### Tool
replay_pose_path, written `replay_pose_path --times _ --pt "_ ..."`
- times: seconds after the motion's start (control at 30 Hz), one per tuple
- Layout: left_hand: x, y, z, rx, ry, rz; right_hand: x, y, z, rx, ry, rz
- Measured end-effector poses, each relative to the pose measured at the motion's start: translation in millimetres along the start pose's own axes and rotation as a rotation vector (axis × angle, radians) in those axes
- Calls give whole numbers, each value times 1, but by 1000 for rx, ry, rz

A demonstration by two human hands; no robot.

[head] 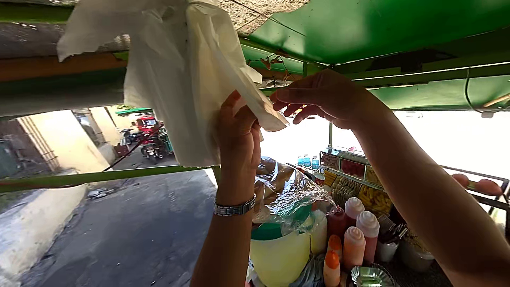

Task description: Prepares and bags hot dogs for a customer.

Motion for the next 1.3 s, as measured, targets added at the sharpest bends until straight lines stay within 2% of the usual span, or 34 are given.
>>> replay_pose_path --times 0.1,0.2,0.47,0.73,0.83,0.9,1.0,1.1,1.17,1.23,1.27,1.3 --pt "2 4 -1 -217 -2 -153 0 -10 -14 130 79 99" --pt "4 8 1 -321 -24 -211 0 -17 -26 265 203 116" --pt "9 16 13 -427 -54 -173 -7 -16 -21 231 199 114" --pt "16 42 18 -475 -68 -394 -23 -15 -25 305 210 258" --pt "25 56 15 -458 -104 -482 -10 -2 -39 442 234 446" --pt "37 56 13 -439 -146 -453 11 20 -52 568 244 605" --pt "68 43 13 -447 -171 -204 65 74 -75 708 236 720" --pt "111 17 10 -290 -219 53 131 145 -99 691 113 614" --pt "148 1 5 -148 -280 207 174 182 -105 622 -85 386" --pt "184 -9 -1 -179 -434 240 213 205 -93 502 -284 59" --pt "200 -12 -4 -236 -513 205 230 214 -78 454 -267 -47" --pt "216 -16 -5 -301 -584 147 247 220 -60 404 -170 -131"
Point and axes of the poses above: each hand's wrist, its own x-axis away from the middle knuckle, its own z-axis out of the back of the hand, y = z × x, the point moved 3 cm from there along -x, towards the middle knuckle, and after that the axes turned 13 degrees about -z, right-handed, at the moved point
